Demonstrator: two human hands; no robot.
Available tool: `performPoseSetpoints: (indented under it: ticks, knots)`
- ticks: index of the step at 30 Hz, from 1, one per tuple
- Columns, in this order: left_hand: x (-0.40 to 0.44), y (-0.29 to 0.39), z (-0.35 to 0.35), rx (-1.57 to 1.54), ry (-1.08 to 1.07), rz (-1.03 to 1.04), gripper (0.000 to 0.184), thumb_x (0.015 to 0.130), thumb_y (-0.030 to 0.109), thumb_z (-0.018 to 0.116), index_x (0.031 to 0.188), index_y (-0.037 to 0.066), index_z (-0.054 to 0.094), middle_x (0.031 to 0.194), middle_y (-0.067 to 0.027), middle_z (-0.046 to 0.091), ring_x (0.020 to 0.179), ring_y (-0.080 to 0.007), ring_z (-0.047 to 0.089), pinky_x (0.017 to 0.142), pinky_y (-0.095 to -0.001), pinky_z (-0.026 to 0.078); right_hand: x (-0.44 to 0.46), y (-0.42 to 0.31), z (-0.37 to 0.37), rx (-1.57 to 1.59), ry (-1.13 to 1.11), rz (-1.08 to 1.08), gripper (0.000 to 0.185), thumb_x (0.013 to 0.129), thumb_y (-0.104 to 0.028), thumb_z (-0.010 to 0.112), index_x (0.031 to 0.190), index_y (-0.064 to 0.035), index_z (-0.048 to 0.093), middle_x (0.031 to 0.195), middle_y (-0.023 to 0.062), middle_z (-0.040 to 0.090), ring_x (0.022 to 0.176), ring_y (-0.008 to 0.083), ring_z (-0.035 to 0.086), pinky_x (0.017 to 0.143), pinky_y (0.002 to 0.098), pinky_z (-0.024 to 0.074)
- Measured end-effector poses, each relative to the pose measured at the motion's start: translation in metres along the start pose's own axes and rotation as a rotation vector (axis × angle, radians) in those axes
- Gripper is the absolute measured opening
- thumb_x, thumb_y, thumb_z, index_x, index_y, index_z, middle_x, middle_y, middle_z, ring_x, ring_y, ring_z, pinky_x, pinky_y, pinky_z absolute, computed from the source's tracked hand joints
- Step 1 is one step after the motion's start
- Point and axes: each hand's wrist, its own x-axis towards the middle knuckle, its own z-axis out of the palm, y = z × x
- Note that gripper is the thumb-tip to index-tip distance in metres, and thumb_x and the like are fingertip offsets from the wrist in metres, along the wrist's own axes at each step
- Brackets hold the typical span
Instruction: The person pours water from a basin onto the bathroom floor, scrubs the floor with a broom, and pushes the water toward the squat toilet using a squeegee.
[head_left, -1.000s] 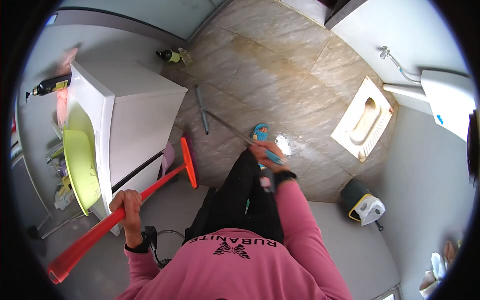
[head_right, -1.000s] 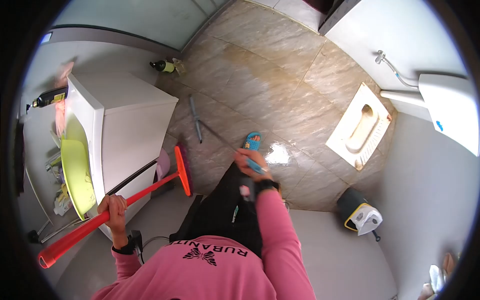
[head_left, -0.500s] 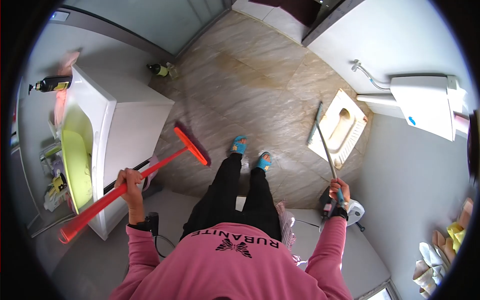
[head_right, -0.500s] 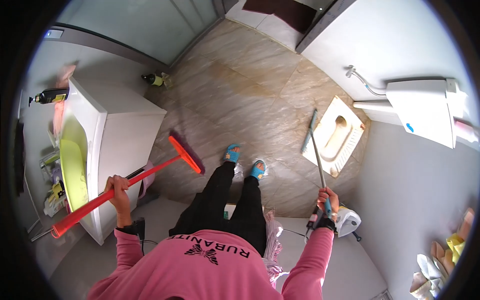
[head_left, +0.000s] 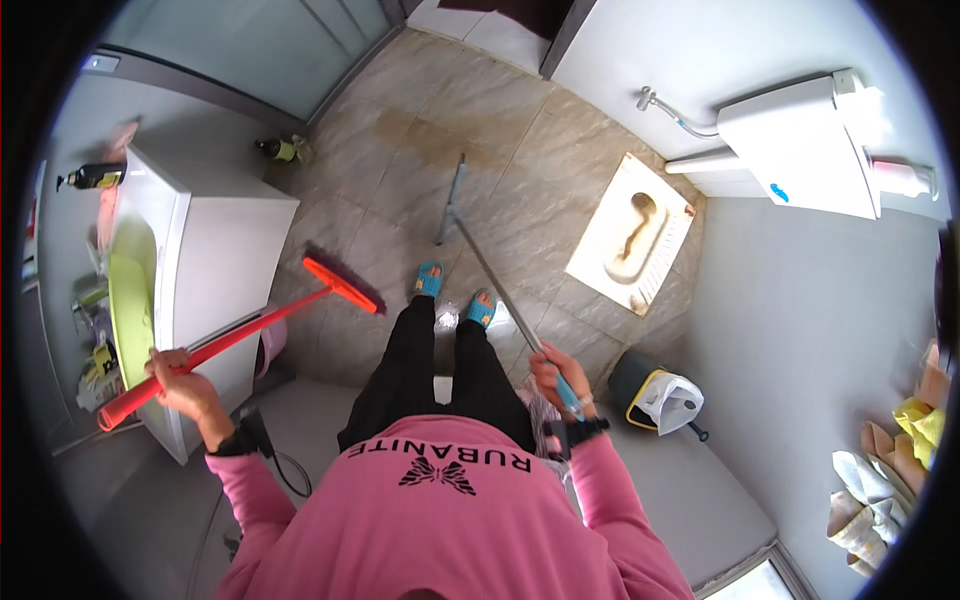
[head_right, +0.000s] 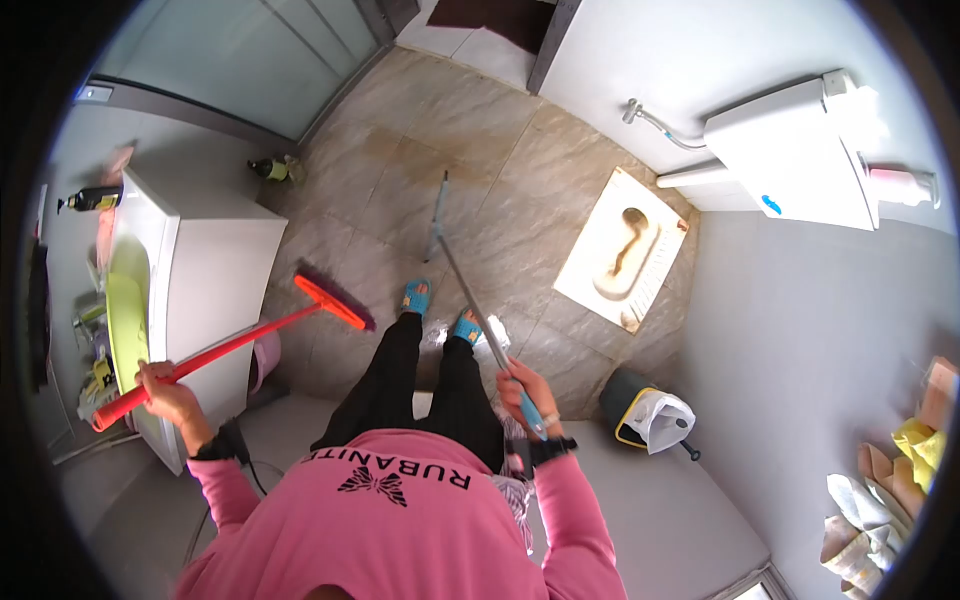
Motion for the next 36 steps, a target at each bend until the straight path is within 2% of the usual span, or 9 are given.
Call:
performPoseSetpoints:
  ticks: [7, 12, 14, 17, 19, 22, 26, 31, 36]
  knots:
    - [-0.014, 0.0, 0.009, -0.099, -0.059, -0.097, 0.03, 0.081, 0.002, 0.049, 0.056, 0.01, 0.033, 0.045, 0.0022, 0.029, 0.039, -0.0072, 0.022, 0.039, -0.0227, 0.022, -0.016, -0.087, -0.073, 0.455, -0.076, 0.086, 0.013, 0.086, -0.015, 0.04, 0.079, -0.0042, 0.042, 0.055, -0.0037, 0.038, 0.041, 0.0061, 0.034, 0.039, 0.0179, 0.0327]
    - [-0.009, -0.008, 0.026, -0.08, -0.012, -0.073, 0.028, 0.08, 0.003, 0.05, 0.058, 0.01, 0.034, 0.045, 0.003, 0.029, 0.037, -0.0062, 0.022, 0.037, -0.0218, 0.021, -0.106, -0.136, -0.099, 0.278, -0.028, -0.115, 0.006, 0.085, -0.011, 0.041, 0.084, -0.0056, 0.041, 0.058, -0.0013, 0.039, 0.044, 0.0065, 0.037, 0.038, 0.0198, 0.033]
    - [-0.008, -0.011, 0.035, -0.05, -0.021, -0.057, 0.026, 0.079, 0.003, 0.051, 0.059, 0.009, 0.036, 0.045, 0.0026, 0.029, 0.037, -0.0064, 0.023, 0.036, -0.0219, 0.02, -0.112, -0.143, -0.102, -0.168, 0.533, -0.543, 0.005, 0.086, -0.012, 0.042, 0.085, -0.008, 0.041, 0.063, 0.0009, 0.042, 0.046, 0.0069, 0.039, 0.037, 0.0201, 0.0327]
    - [-0.011, -0.006, 0.045, -0.056, -0.042, -0.048, 0.027, 0.079, 0.004, 0.051, 0.058, 0.009, 0.035, 0.044, 0.0026, 0.028, 0.037, -0.0068, 0.022, 0.036, -0.0229, 0.02, -0.135, -0.133, -0.13, -0.133, 0.458, -0.638, 0.004, 0.086, -0.013, 0.042, 0.086, -0.0093, 0.041, 0.067, 0.0026, 0.043, 0.047, 0.0067, 0.04, 0.037, 0.0196, 0.0327]
    - [0.0, -0.011, 0.037, -0.051, -0.057, -0.048, 0.029, 0.079, 0.005, 0.051, 0.057, 0.01, 0.034, 0.044, 0.0028, 0.028, 0.037, -0.0068, 0.022, 0.036, -0.0231, 0.02, -0.166, -0.094, -0.139, -0.299, 0.431, -0.556, 0.006, 0.085, -0.014, 0.043, 0.086, -0.0088, 0.041, 0.064, 0.0028, 0.044, 0.044, 0.0059, 0.038, 0.034, 0.0187, 0.0308]
    - [0.0, -0.006, 0.036, -0.047, -0.064, -0.065, 0.032, 0.079, 0.005, 0.051, 0.055, 0.011, 0.031, 0.043, 0.0031, 0.026, 0.037, -0.0069, 0.021, 0.037, -0.0231, 0.021, -0.179, 0.001, -0.098, -0.385, 0.593, -0.553, 0.051, 0.081, -0.01, 0.049, 0.128, -0.0147, 0.029, 0.066, 0.0066, 0.05, 0.045, 0.0088, 0.041, 0.036, 0.0199, 0.0352]
    - [0.007, -0.011, 0.033, -0.038, -0.033, -0.084, 0.03, 0.08, 0.005, 0.052, 0.057, 0.01, 0.033, 0.045, 0.0035, 0.028, 0.038, -0.0068, 0.022, 0.038, -0.0231, 0.021, -0.174, 0.058, -0.106, -0.297, 0.549, -0.294, 0.048, 0.081, -0.004, 0.049, 0.125, -0.0083, 0.032, 0.069, 0.0105, 0.051, 0.047, 0.0104, 0.042, 0.037, 0.0213, 0.0347]
    - [0.023, -0.012, 0.013, -0.034, 0.05, -0.066, 0.03, 0.081, 0.007, 0.051, 0.056, 0.01, 0.033, 0.045, 0.0024, 0.028, 0.036, -0.0079, 0.023, 0.037, -0.0239, 0.023, -0.148, 0.008, -0.135, -0.103, 0.449, -0.125, 0.034, 0.081, -0.001, 0.046, 0.115, -0.0027, 0.039, 0.073, 0.0138, 0.05, 0.048, 0.0101, 0.041, 0.037, 0.0201, 0.0328]
    - [0.028, -0.011, -0.021, -0.04, 0.071, -0.069, 0.031, 0.082, 0.01, 0.047, 0.056, 0.01, 0.031, 0.045, 0.0026, 0.028, 0.037, -0.0076, 0.023, 0.038, -0.0243, 0.023, -0.124, -0.009, -0.088, -0.422, 0.691, -0.39, 0.035, 0.081, -0.002, 0.046, 0.114, -0.0098, 0.041, 0.066, 0.0092, 0.048, 0.046, 0.0108, 0.041, 0.035, 0.0227, 0.0332]
